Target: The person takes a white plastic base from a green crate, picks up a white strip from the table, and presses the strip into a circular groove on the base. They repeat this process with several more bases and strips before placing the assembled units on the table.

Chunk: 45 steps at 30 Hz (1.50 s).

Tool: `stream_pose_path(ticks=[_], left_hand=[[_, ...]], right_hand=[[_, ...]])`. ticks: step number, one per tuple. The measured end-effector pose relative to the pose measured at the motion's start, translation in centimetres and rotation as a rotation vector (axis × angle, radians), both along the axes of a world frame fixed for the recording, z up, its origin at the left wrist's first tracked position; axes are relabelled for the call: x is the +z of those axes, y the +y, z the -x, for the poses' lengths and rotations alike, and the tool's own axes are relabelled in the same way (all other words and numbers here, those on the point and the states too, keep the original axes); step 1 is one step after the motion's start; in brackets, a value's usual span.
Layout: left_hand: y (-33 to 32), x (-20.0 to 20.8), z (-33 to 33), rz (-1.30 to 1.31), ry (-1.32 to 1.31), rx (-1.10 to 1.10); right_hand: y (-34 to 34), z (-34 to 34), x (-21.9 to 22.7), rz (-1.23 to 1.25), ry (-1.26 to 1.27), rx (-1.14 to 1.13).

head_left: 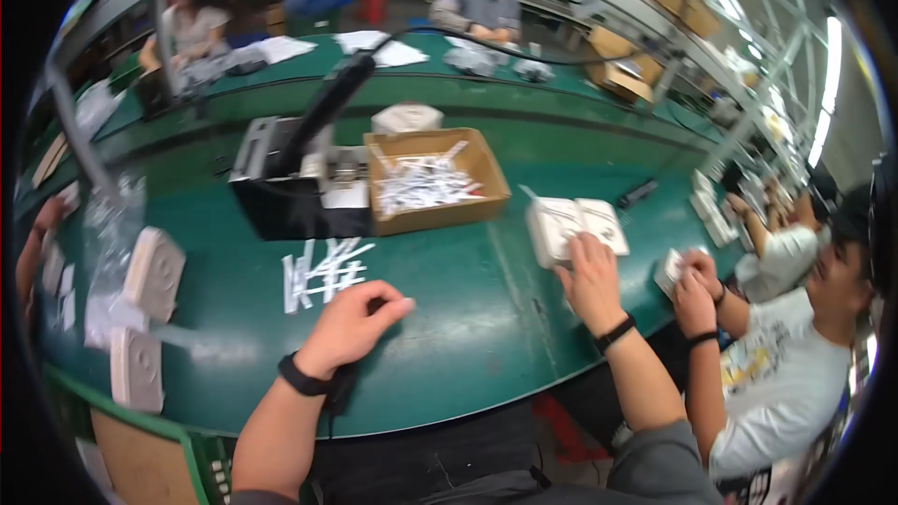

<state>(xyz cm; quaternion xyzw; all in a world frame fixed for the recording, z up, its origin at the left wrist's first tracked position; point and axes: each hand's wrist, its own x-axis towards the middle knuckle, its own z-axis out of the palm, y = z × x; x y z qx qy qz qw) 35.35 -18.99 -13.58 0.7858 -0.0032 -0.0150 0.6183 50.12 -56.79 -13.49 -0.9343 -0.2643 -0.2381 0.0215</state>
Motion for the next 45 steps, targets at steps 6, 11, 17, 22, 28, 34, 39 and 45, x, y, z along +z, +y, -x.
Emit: stream_pose_path(ticks=[6, 11, 17, 22, 28, 34, 39, 45], left_hand=[[-1.6, -0.4, -2.7, -0.091, -0.166, -0.105], [1.7, 8.4, 0.4, -0.412, -0.259, -0.070], [11.8, 17.7, 6.7, -0.943, -0.169, 0.244], [22.4, 13.4, 17.9, -1.436, 0.299, 0.547], [26.3, 8.4, 23.0, -1.396, 0.543, 0.675], [14.3, 16.3, 16.3, -1.122, 0.469, 0.468], [5.3, 12.0, 9.4, -0.224, 0.312, 0.203], [-2.4, 3.2, 2.3, -0.108, 0.318, 0.132]], right_hand=[[9.3, 4.7, 2.2, -0.215, 0.082, 0.406], [15.3, 4.5, 0.5, -0.179, 0.468, 0.500], [14.8, 2.9, 0.0, -0.308, 0.663, 0.508], [14.3, 3.4, 0.5, -0.349, 0.703, 0.515], [14.1, 3.2, 0.8, -0.387, 0.677, 0.594], [14.3, 1.4, 0.8, -0.568, 0.892, 0.508], [13.1, 1.2, 1.7, -0.755, 0.923, 0.444], [12.6, 0.2, 1.2, -0.814, 0.881, 0.390]])
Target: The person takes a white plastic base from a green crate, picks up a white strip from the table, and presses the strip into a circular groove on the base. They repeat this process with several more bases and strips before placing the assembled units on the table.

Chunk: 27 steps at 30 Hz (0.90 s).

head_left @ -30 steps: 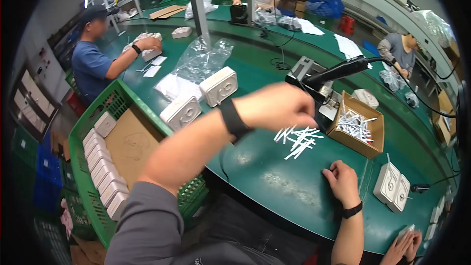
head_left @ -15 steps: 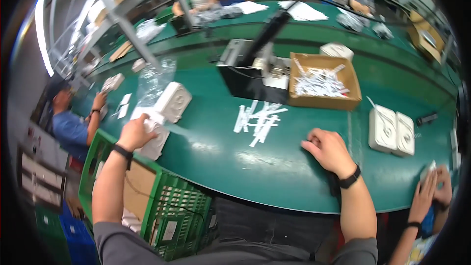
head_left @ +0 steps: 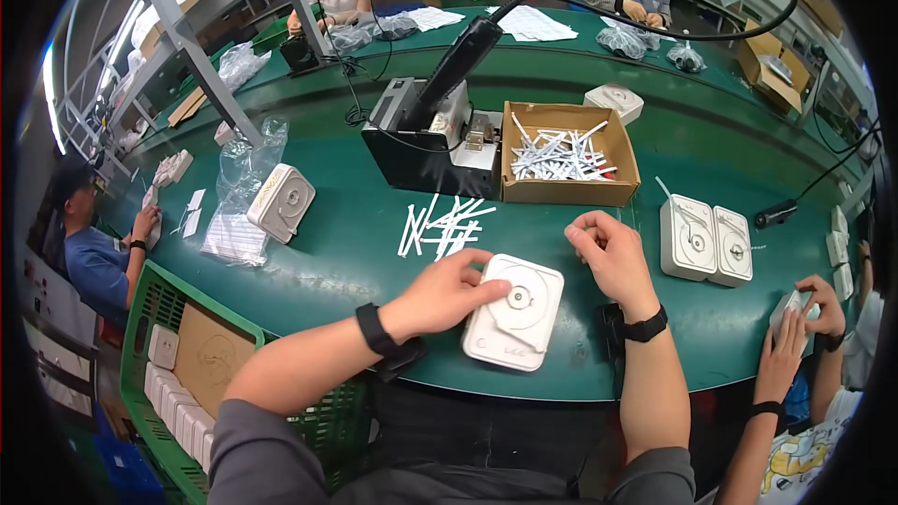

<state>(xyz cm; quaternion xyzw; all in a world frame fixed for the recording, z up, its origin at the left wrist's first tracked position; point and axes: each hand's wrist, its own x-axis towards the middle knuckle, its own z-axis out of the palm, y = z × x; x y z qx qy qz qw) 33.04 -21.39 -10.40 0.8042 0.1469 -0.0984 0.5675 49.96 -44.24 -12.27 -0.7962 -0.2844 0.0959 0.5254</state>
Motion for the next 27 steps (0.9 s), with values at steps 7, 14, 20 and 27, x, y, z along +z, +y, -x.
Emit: stream_pose_path(ticks=[7, 14, 20, 27], left_hand=[[3.4, -0.2, -1.8, -0.907, -0.687, 0.160], [11.7, -1.0, 0.3, -0.920, -0.278, 0.208], [11.8, -1.2, 1.9, -0.753, -0.159, 0.315], [10.8, -1.7, 2.6, -0.754, -0.142, 0.300]], right_hand=[[-0.2, 0.0, -0.5, 0.071, -0.306, -0.132], [0.8, 0.6, -0.8, 0.126, -0.756, -0.071], [0.7, 0.7, -0.9, 0.169, -0.771, -0.049], [0.7, 0.8, -1.0, 0.178, -0.764, -0.027]])
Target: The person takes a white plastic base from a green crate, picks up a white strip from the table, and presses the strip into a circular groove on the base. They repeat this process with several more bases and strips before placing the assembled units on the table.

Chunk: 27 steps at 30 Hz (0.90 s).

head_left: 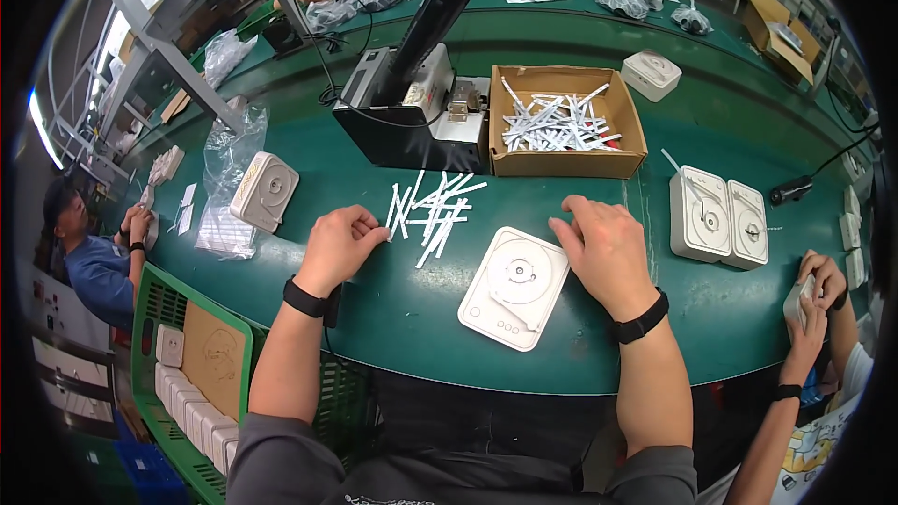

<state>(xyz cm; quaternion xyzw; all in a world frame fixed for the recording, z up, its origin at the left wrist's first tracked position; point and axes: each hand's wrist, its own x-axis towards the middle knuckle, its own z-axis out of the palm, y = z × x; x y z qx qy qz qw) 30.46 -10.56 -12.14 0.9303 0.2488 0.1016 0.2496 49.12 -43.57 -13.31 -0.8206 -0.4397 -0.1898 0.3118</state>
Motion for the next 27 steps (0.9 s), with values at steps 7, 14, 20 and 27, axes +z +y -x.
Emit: stream_pose_path(ticks=[7, 14, 20, 27], left_hand=[[-0.2, -1.1, 0.1, -0.211, -0.069, -0.041], [0.4, -1.4, -0.4, -0.450, -0.017, -0.087], [0.1, -0.9, -0.1, -0.290, -0.026, -0.007], [-0.3, 0.6, 0.8, 0.096, -0.184, 0.035]], right_hand=[[0.0, 0.1, -0.1, 0.019, 0.025, 0.015], [0.1, 0.2, -0.2, 0.009, 0.022, 0.029], [-0.1, 0.3, -0.1, 0.018, 0.031, 0.025], [0.2, 1.0, 0.3, -0.029, -0.043, 0.082]])
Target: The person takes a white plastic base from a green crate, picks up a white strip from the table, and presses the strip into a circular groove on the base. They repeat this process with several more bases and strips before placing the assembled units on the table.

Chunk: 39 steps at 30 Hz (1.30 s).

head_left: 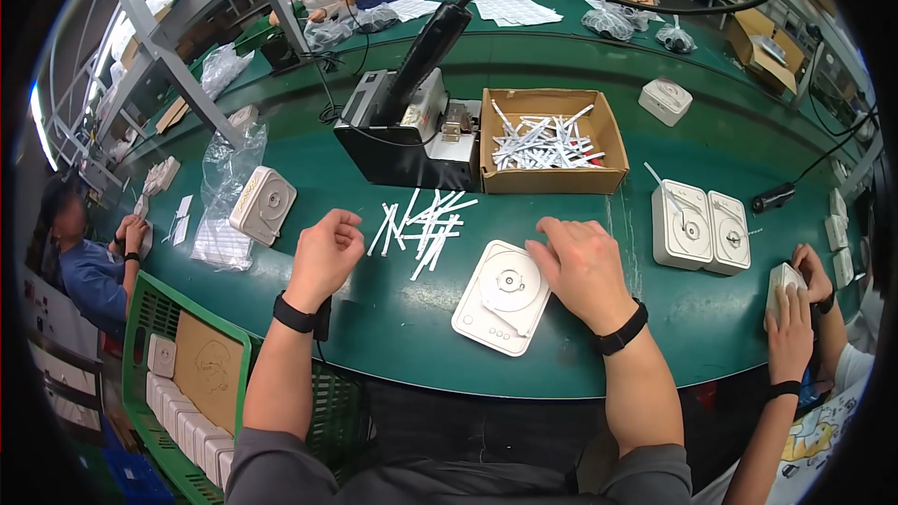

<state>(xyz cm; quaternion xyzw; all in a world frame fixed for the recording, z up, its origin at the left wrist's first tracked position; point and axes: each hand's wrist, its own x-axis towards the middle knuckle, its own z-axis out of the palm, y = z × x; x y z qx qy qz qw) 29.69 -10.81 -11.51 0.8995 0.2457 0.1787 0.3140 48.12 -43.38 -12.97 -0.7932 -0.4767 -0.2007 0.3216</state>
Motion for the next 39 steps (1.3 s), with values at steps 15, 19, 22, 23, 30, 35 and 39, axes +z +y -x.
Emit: stream_pose_path(ticks=[15, 19, 22, 23, 30, 35, 39], left_hand=[[1.3, -2.4, 0.8, -0.422, -0.038, -0.015], [0.3, -0.9, 0.5, -0.158, -0.079, 0.020], [-1.9, 1.0, 0.2, 0.050, -0.177, -0.047], [-3.0, 1.8, -0.1, 0.062, -0.178, -0.053], [-11.5, 5.4, -3.3, 0.055, -0.285, -0.481], [-11.8, 4.5, -5.6, 0.192, -0.200, -0.603], [-10.0, 2.6, -6.9, 0.234, -0.129, -0.671]], right_hand=[[0.1, 0.5, 0.6, 0.015, 0.002, 0.002], [0.0, 0.7, 1.0, -0.073, -0.045, 0.039], [0.4, 1.4, 2.0, -0.163, -0.096, 0.072], [0.5, 2.0, 2.7, -0.212, -0.126, 0.091], [1.1, 3.4, 4.0, -0.184, -0.236, 0.174], [0.5, 1.5, 1.6, -0.078, -0.110, 0.127], [0.2, 0.5, 0.8, -0.139, -0.006, 0.003]])
